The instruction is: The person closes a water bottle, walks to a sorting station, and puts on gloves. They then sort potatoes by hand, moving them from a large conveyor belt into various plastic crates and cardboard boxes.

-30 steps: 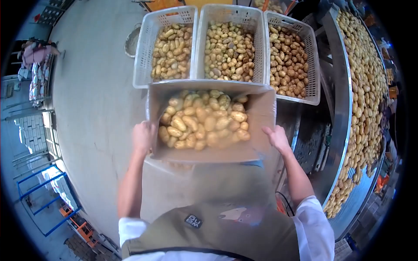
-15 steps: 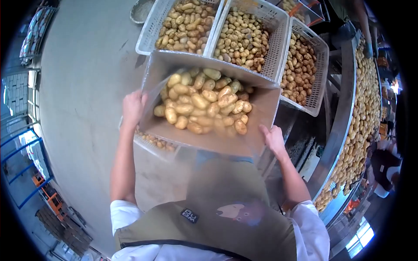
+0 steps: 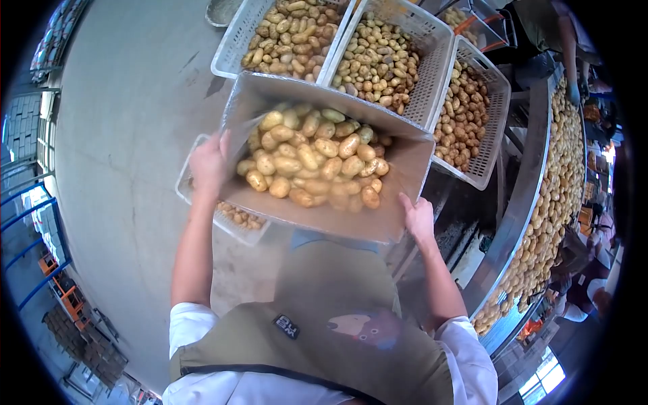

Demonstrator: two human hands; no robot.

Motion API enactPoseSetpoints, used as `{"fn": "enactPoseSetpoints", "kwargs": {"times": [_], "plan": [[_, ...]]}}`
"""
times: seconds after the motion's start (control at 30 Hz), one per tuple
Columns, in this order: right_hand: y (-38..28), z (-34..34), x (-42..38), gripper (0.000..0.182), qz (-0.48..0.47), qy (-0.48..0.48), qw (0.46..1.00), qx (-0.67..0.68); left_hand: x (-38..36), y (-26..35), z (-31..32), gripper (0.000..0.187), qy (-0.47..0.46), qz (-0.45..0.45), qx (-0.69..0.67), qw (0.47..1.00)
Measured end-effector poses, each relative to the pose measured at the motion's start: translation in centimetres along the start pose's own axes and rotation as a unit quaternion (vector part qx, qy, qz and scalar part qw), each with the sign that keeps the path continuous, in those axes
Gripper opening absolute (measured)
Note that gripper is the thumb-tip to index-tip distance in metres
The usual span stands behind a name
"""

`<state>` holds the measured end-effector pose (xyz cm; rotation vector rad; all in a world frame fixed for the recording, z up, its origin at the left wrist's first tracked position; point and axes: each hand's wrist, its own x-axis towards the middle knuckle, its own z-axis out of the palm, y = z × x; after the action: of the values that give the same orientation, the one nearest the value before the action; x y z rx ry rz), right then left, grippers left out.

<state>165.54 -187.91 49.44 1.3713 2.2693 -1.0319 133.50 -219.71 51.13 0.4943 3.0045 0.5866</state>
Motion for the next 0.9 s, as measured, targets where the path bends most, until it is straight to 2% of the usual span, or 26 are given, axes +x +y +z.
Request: {"fn": "enactPoseSetpoints", "kwargs": {"times": [0.33,0.67,0.9], "plan": [[-0.7,0.0,-0.4,0.054,0.001,0.032,0.999,-0.023,-0.1,0.1,0.3,0.03,0.006,-0.015,0.022,1.0],[-1.1,-0.4,-0.6,0.058,0.009,0.028,0.998,-0.049,-0.1,0.1,0.3,0.029,0.018,-0.033,-0.017,0.999],[-0.4,0.0,-0.3,0.058,0.01,0.021,1.0,-0.019,-0.2,0.4,0.3,0.03,0.031,-0.046,-0.052,0.997]]}}
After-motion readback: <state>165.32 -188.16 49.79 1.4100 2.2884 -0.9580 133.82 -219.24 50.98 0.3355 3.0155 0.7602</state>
